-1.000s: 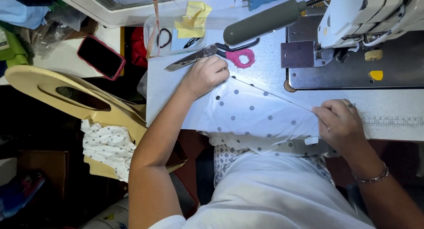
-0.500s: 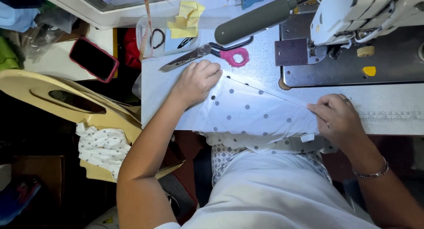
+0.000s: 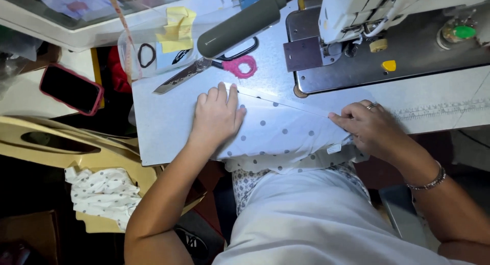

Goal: Cutting and aligning polka-dot fabric on a sewing table using scissors.

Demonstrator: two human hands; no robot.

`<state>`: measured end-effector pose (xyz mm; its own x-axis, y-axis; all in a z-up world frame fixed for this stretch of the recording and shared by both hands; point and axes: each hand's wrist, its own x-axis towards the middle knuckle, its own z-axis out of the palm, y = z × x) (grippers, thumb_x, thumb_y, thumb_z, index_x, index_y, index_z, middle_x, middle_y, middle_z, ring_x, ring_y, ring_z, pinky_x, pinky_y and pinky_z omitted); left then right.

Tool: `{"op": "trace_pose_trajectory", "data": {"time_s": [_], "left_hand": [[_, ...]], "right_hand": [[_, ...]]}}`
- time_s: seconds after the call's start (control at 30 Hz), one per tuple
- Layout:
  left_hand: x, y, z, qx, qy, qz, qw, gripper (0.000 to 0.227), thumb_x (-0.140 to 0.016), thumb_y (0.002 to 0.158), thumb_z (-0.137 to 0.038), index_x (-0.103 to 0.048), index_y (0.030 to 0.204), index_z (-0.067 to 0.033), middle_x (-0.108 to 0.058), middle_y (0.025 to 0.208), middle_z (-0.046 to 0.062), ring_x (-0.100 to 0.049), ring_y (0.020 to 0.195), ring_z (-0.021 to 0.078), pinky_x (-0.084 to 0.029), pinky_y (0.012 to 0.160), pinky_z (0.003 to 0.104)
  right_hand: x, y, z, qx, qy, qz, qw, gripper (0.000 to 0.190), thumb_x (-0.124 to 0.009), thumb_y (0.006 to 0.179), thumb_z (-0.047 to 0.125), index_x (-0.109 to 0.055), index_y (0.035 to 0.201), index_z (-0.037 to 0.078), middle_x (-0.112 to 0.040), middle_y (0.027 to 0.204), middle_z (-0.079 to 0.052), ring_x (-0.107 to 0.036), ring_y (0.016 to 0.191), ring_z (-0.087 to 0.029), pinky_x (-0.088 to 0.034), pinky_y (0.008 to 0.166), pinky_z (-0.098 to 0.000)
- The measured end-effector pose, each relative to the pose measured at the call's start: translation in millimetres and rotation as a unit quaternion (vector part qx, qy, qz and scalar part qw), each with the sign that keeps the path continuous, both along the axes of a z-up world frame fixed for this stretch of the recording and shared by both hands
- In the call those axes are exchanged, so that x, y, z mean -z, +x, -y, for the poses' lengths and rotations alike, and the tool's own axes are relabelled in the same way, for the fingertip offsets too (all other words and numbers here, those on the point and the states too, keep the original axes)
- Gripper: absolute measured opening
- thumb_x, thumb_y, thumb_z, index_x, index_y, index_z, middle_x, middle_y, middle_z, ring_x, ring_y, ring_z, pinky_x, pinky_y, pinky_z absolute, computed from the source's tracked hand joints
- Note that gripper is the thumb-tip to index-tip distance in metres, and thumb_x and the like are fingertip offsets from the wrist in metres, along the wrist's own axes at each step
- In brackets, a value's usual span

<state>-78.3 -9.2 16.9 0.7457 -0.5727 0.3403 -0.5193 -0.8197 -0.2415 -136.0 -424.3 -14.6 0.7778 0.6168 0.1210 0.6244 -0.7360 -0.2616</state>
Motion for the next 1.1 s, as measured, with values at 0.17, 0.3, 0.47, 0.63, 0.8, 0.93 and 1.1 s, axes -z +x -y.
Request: {"op": "trace_pose_trajectory", "data": {"time_s": [0.17, 0.3, 0.47, 0.63, 0.8, 0.93, 1.1], "left_hand": [[5.8, -10.4, 4.3, -0.046, 0.027, -0.006, 0.999, 0.072, -0.063, 0.092, -0.068, -0.064, 0.137, -0.0113, -0.064, 0.133, 0.023, -0.061, 0.113, 0.0341, -0.045, 0.072, 0.041], [6.5, -15.8, 5.6, -0.072, 0.023, -0.018, 0.997, 0.071, -0.057, 0.097, -0.067, -0.060, 0.142, -0.0124, -0.061, 0.141, 0.022, -0.060, 0.122, 0.0344, -0.046, 0.073, 0.042], [7.5, -20.5, 6.9, -0.080, 0.009, -0.016, 0.997, 0.073, -0.058, 0.096, -0.067, -0.058, 0.143, -0.0116, -0.059, 0.143, 0.022, -0.060, 0.124, 0.0349, -0.047, 0.077, 0.044], [7.4, -25.5, 4.1, -0.098, 0.002, -0.029, 0.995, 0.062, -0.051, 0.100, -0.063, -0.058, 0.143, -0.0197, -0.055, 0.150, 0.018, -0.058, 0.129, 0.0352, -0.048, 0.082, 0.047], [13.7, -29.1, 4.0, -0.105, -0.024, -0.047, 0.993, 0.063, -0.050, 0.101, -0.061, -0.056, 0.147, -0.0187, -0.050, 0.154, 0.019, -0.055, 0.133, 0.0383, -0.048, 0.090, 0.052], [15.2, -30.5, 2.9, -0.113, -0.040, -0.065, 0.991, 0.065, -0.051, 0.100, -0.062, -0.055, 0.148, -0.0189, -0.047, 0.157, 0.019, -0.052, 0.135, 0.0392, -0.046, 0.097, 0.057], [11.2, -30.6, 3.2, -0.120, -0.059, -0.087, 0.987, 0.062, -0.047, 0.101, -0.062, -0.054, 0.150, -0.0228, -0.044, 0.159, 0.017, -0.050, 0.138, 0.0392, -0.044, 0.099, 0.059]], "right_hand": [[-7.6, -1.3, 5.2, -0.014, -0.009, 0.019, 1.000, 0.080, -0.054, 0.068, -0.022, -0.068, 0.134, 0.021, -0.066, 0.114, 0.001, -0.055, 0.088, -0.029, -0.050, 0.063, -0.0404], [-16.4, -4.7, 9.7, 0.057, 0.048, -0.081, 0.994, 0.070, -0.058, 0.094, -0.001, -0.040, 0.157, 0.022, -0.074, 0.113, 0.006, -0.058, 0.097, -0.027, -0.050, 0.076, -0.0414], [-21.4, -2.5, 16.1, 0.035, 0.161, -0.066, 0.984, 0.082, -0.057, 0.091, -0.011, -0.026, 0.163, 0.017, -0.075, 0.123, 0.004, -0.056, 0.101, -0.025, -0.047, 0.092, -0.0400], [-41.8, 15.8, 17.1, 0.077, 0.140, -0.237, 0.958, 0.075, -0.052, 0.087, -0.006, -0.038, 0.158, 0.014, -0.079, 0.117, 0.006, -0.060, 0.098, -0.022, -0.045, 0.091, -0.0384], [-39.2, 23.9, 19.8, 0.024, 0.163, -0.218, 0.962, 0.061, -0.057, 0.090, -0.004, -0.051, 0.148, 0.013, -0.080, 0.114, 0.003, -0.056, 0.083, -0.018, -0.048, 0.077, -0.0350], [-41.1, 18.8, 9.4, 0.070, 0.068, -0.183, 0.978, 0.046, -0.060, 0.093, 0.017, -0.064, 0.139, 0.021, -0.080, 0.107, 0.010, -0.062, 0.100, -0.022, -0.050, 0.088, -0.0405], [-30.6, 4.2, -10.3, 0.033, 0.041, -0.039, 0.998, 0.033, -0.061, 0.094, 0.011, -0.068, 0.126, 0.009, -0.074, 0.102, -0.005, -0.063, 0.094, -0.030, -0.051, 0.080, -0.0440]]}}
